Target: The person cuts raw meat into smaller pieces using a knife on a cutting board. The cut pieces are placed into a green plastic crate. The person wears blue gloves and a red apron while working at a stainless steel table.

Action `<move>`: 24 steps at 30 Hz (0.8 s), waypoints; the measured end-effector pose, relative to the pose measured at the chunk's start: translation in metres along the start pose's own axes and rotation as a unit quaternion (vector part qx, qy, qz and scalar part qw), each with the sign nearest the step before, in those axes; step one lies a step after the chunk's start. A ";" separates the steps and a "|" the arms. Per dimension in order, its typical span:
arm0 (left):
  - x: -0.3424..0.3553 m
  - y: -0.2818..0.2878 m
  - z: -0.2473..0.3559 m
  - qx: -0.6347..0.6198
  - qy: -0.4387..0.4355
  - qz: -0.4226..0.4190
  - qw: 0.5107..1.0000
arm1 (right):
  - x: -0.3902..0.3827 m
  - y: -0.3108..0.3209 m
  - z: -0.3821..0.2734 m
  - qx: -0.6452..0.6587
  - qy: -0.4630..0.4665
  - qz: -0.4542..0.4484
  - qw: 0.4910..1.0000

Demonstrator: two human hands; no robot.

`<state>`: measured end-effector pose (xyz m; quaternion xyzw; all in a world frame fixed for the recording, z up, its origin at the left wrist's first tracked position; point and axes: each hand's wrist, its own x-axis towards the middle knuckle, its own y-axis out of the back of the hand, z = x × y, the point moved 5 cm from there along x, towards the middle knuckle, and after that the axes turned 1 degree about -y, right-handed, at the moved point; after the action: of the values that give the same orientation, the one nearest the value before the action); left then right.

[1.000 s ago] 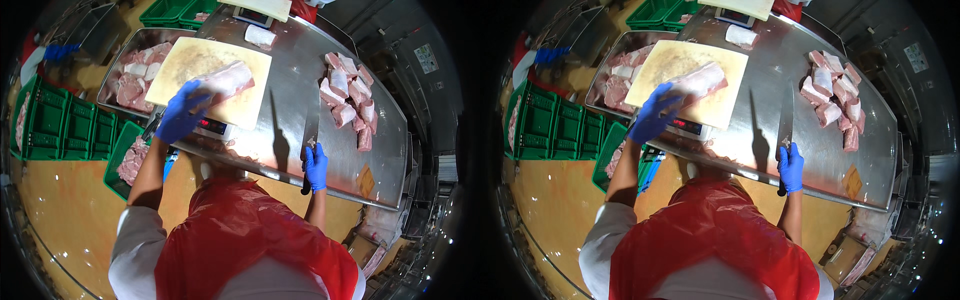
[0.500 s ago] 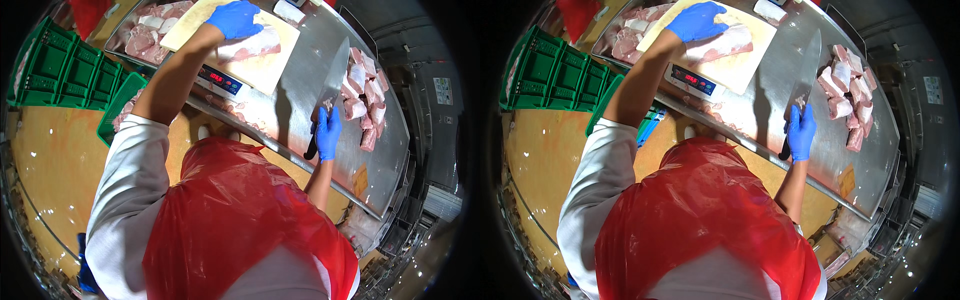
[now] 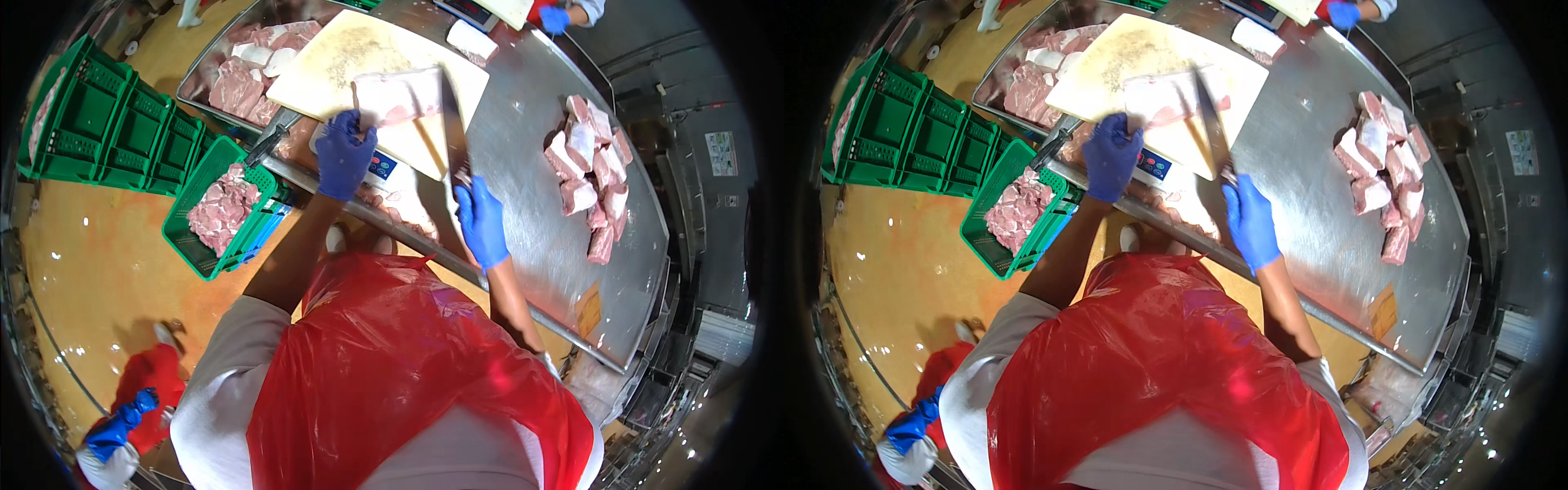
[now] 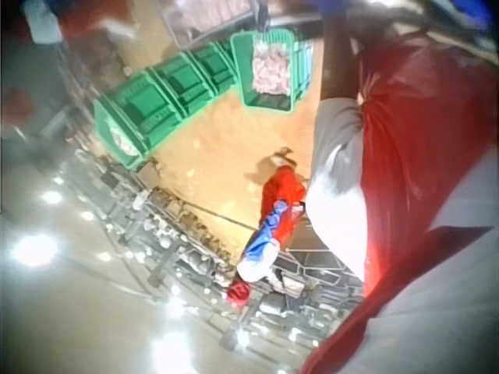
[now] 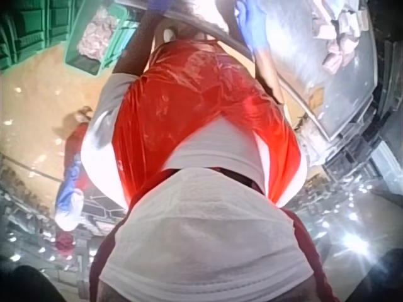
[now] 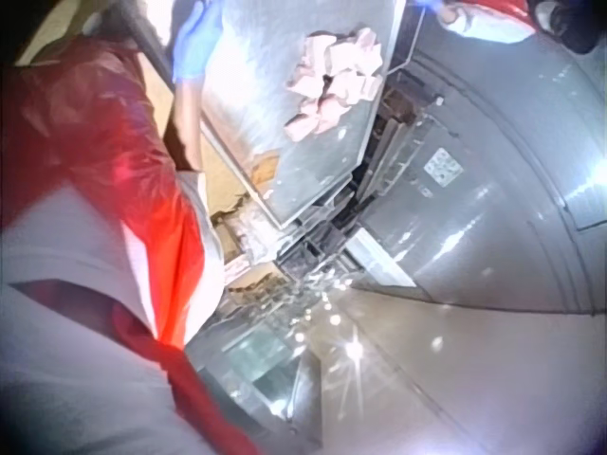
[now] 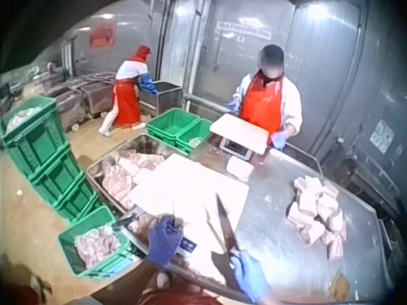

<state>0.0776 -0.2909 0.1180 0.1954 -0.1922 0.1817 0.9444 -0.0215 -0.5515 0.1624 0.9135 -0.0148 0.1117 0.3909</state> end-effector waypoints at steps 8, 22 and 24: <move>-0.005 -0.002 0.004 0.010 -0.041 0.065 0.997 | 0.110 -0.074 -0.091 -0.124 0.150 -0.056 0.979; -0.025 0.026 -0.038 -0.014 0.055 0.051 0.997 | 0.006 0.065 -0.014 -0.403 0.048 -0.268 0.873; -0.025 0.023 -0.032 -0.158 0.083 0.089 0.980 | 0.003 0.065 -0.021 -0.364 0.066 -0.227 0.901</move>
<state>0.0560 -0.2639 0.0864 0.0102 -0.1559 0.2483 0.9560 -0.0306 -0.5813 0.2233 0.6771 0.1791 0.0669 0.7106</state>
